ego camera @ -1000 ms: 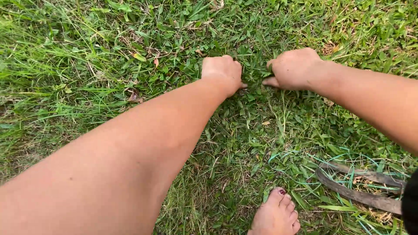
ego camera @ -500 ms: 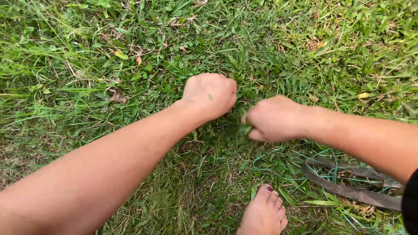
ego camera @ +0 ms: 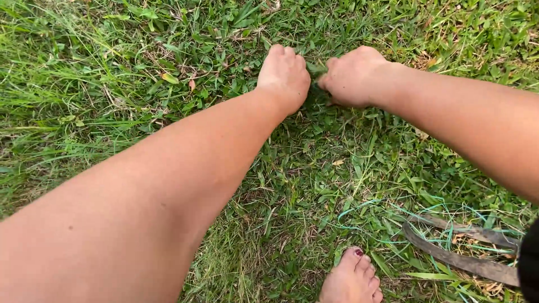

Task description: Pulling weeds and unwanted grass from a lawn by hand

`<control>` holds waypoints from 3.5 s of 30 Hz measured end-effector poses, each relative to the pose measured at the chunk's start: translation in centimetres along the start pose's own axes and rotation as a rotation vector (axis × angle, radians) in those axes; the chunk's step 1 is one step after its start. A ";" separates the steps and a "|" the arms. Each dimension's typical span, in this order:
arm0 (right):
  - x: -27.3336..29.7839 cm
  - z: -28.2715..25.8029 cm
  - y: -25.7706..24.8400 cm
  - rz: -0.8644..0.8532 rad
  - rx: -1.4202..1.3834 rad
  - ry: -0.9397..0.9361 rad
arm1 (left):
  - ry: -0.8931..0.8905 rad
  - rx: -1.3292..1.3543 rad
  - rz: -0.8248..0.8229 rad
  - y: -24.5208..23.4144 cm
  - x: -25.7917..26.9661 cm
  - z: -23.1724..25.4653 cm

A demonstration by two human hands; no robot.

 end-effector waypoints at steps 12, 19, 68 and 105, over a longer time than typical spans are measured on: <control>11.4 -7.5 1.7 0.086 -0.053 -0.398 | 0.009 0.439 0.061 4.0 14.0 1.3; 7.0 -3.8 -0.4 0.314 -0.142 -0.195 | -0.212 0.639 0.170 0.5 12.4 -2.1; 8.0 -7.4 -1.4 0.181 -0.254 -0.313 | -0.343 0.560 0.003 3.1 14.5 -1.1; 6.4 -6.5 5.9 0.072 -0.099 -0.365 | -0.109 1.002 -0.152 5.3 16.5 3.0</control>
Point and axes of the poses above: each hand's wrist, its own x-axis away from the middle knuckle, its own y-axis out of the palm, z = x × y, the point moved 1 cm from there along -x, towards the middle knuckle, and after that the axes turned 3 degrees about -z, right-handed, at the moved point
